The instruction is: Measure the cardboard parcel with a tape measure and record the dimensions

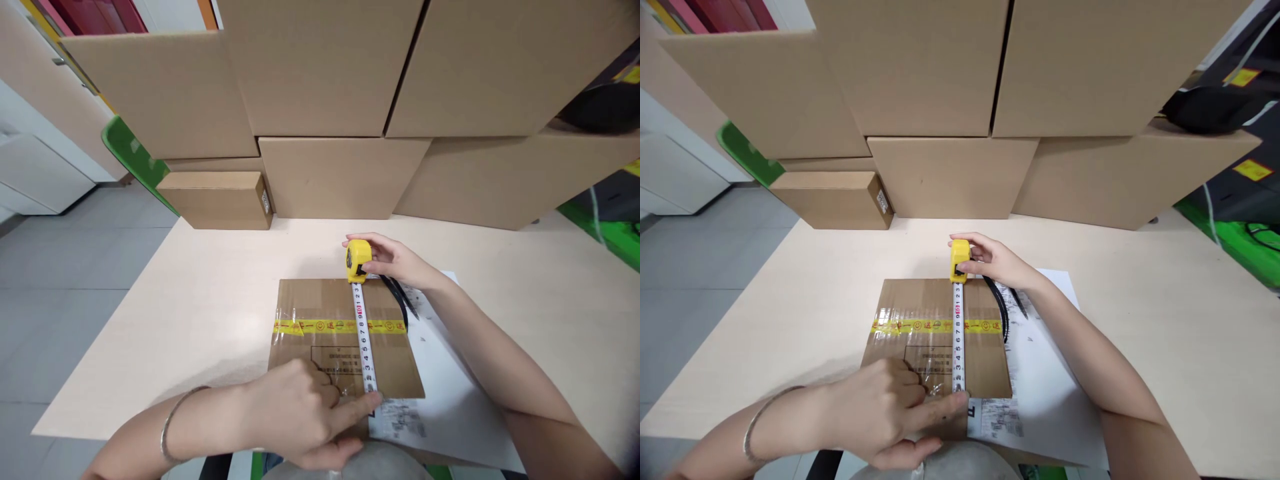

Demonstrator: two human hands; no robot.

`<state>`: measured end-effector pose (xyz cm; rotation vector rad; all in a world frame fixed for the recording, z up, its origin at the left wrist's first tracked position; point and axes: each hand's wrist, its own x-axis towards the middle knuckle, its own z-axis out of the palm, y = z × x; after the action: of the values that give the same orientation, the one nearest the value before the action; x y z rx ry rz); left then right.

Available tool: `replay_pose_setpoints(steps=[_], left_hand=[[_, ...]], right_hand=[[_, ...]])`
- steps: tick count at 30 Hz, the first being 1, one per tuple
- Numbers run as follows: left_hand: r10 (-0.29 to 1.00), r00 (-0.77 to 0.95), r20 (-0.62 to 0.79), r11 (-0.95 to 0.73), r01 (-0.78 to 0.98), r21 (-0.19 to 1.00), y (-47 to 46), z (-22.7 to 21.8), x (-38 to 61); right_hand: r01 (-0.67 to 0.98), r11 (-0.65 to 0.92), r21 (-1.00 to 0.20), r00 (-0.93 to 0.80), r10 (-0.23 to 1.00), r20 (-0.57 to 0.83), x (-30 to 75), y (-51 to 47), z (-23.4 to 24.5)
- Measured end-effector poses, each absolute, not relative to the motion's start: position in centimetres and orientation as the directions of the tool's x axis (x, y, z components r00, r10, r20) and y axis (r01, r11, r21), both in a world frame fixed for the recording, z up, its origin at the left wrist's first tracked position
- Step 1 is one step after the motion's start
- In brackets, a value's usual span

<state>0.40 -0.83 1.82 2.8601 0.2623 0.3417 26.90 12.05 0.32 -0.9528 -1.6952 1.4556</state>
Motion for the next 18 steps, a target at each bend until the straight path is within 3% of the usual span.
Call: replay_pose_setpoints(steps=[18], left_hand=[[0.214, 0.939, 0.269, -0.955, 0.143, 0.261, -0.7, 1.4, 0.3]], right_hand=[[0.052, 0.147, -0.988, -0.350, 0.929, 0.120, 25.2, 12.2, -2.2]])
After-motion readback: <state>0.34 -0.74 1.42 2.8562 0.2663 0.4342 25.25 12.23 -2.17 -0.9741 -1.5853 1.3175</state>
